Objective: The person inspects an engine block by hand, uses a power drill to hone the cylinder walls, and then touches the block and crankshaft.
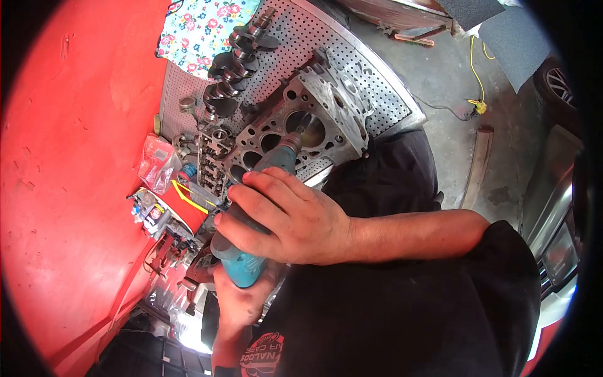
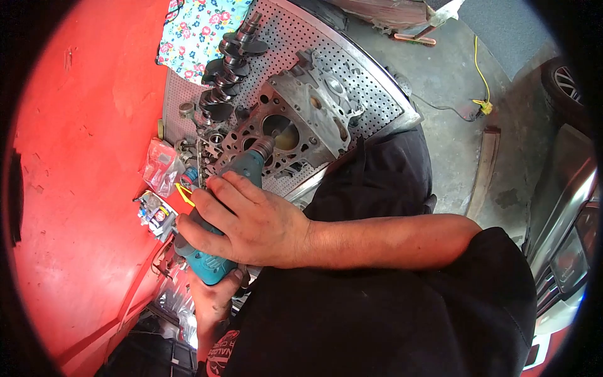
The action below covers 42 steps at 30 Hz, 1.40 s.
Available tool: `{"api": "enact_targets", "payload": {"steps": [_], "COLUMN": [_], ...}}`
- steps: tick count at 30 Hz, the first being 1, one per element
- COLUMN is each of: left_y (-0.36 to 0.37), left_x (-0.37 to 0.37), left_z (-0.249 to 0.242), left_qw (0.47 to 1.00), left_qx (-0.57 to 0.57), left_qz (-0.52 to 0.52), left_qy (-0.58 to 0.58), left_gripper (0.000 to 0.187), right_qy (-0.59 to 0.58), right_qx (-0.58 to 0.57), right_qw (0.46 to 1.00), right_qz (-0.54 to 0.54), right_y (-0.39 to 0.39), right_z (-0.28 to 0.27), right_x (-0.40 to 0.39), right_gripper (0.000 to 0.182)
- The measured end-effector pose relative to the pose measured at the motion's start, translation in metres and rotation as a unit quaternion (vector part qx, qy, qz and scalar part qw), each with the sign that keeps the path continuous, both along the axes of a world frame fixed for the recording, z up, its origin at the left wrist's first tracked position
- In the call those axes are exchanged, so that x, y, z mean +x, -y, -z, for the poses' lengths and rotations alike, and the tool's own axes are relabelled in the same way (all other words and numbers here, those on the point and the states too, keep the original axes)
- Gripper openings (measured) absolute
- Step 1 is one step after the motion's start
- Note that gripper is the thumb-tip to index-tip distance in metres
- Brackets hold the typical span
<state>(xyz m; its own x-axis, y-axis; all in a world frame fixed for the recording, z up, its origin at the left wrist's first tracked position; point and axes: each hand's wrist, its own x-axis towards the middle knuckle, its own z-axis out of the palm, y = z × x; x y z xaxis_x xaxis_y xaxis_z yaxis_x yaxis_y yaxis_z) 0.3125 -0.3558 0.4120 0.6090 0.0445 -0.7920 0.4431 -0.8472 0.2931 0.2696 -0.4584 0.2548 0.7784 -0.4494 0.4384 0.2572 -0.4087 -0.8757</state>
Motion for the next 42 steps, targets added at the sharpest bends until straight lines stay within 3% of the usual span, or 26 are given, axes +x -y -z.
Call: {"api": "enact_targets", "payload": {"steps": [6,9,18,42], "left_y": [0.006,0.006,0.001,-0.007], "left_x": [0.004,0.004,0.004,0.000], "left_z": [-0.004,-0.003,0.004,0.040], "left_qw": [0.999,0.999,0.999,1.000], "left_qx": [0.013,0.000,0.027,0.017], "left_qz": [0.052,0.035,0.033,0.026], "left_qy": [-0.004,-0.001,-0.016,0.001], "left_gripper": [0.056,0.054,0.053,0.018], "right_qy": [0.002,-0.001,-0.008,-0.037], "right_qx": [-0.001,-0.020,-0.005,-0.014], "right_qw": [1.000,1.000,1.000,0.999], "right_qz": [0.005,0.006,0.002,-0.018], "right_y": [-0.001,-0.003,-0.001,0.007], "right_z": [0.001,0.003,0.006,0.029], "right_x": [0.001,0.001,0.001,-0.004], "right_gripper": [0.045,0.039,0.044,0.046]}}
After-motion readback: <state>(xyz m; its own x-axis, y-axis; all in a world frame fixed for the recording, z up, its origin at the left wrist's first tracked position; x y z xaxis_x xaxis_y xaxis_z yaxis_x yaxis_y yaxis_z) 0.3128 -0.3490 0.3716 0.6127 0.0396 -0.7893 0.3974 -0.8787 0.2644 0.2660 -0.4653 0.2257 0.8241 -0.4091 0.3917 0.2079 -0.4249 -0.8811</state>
